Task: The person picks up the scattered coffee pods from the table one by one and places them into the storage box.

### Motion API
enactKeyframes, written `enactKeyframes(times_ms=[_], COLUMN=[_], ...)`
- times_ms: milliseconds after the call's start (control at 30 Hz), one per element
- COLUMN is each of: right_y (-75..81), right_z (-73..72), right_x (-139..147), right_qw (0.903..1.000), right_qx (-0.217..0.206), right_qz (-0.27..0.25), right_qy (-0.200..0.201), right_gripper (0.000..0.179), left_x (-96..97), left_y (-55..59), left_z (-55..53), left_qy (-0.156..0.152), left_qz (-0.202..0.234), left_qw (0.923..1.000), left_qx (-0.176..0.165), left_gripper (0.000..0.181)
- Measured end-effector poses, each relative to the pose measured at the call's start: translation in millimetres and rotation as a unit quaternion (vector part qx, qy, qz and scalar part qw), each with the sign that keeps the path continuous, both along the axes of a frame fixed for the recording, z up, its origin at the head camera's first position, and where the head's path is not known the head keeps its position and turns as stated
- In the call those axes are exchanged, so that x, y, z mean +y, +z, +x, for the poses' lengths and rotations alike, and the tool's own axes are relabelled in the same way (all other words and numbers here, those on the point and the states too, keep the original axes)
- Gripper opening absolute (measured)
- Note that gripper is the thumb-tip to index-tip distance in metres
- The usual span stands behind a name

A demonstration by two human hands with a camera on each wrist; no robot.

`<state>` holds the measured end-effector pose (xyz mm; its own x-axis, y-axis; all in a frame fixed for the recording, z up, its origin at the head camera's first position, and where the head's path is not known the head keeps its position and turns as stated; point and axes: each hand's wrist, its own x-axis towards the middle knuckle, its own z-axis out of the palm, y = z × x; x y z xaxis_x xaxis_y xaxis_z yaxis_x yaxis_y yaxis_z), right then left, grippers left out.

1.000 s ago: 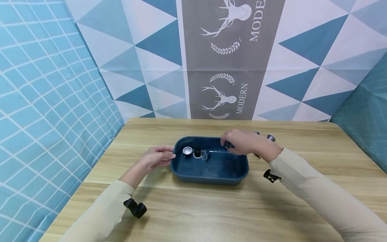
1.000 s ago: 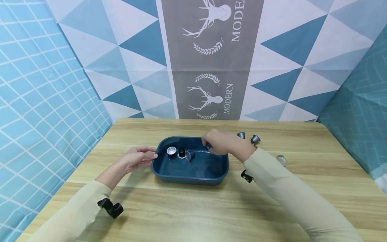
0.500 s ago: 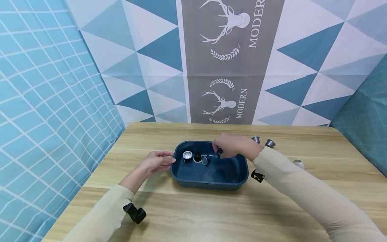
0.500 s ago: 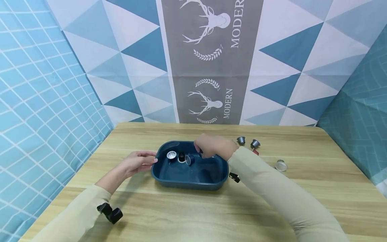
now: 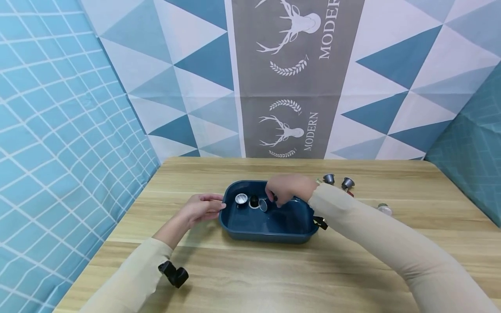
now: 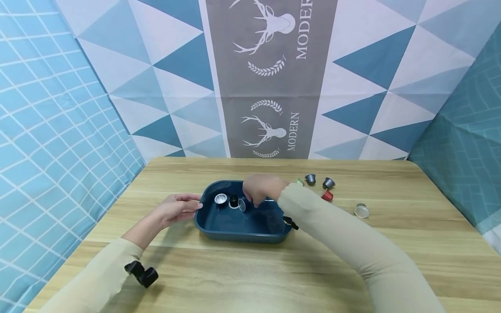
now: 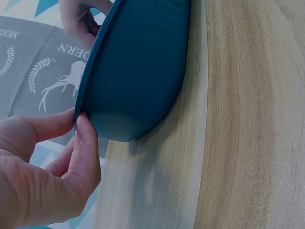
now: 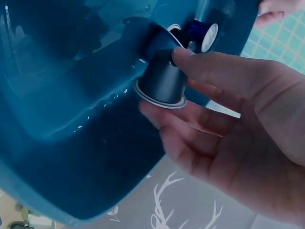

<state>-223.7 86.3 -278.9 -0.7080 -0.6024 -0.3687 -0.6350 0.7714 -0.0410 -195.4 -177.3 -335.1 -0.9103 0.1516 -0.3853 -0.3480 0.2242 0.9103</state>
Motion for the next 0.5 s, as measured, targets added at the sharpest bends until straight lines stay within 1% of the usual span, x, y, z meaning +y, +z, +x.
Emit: enactKeyframes(times_ms=[100,267,367,500], right_y=[-1.7,-1.7,-3.1,-6.9], right_z=[-2.2,-5.0,-6.7,-8.3], right_x=[-5.3,-10.2,-11.2,-12.5], right_qw=[0.9996,0.998,0.9976,0.9976], right_qx=[-0.022,-0.06,-0.066,-0.065], right_qz=[0.014,0.014,0.013,0.022], right_qy=[-0.007,-0.016,-0.016,-0.014], right_gripper=[0.012,0.012,0.012,0.016], left_x=[-0.7,-1.7,-2.0,-1.9], left_y=[-0.3,-0.3,-1.2,-2.9], left_z=[-0.7,-2.1,-2.8,-2.5], left_qy=[-0.003,-0.007,-0.007,-0.008], left_qz=[-0.002,-0.001,0.001,0.003], left_qw=[1.0,1.0,1.0,1.0], left_qx=[0.002,0.005,0.004,0.002], left_gripper=[0.046,0.046,0.046,0.046])
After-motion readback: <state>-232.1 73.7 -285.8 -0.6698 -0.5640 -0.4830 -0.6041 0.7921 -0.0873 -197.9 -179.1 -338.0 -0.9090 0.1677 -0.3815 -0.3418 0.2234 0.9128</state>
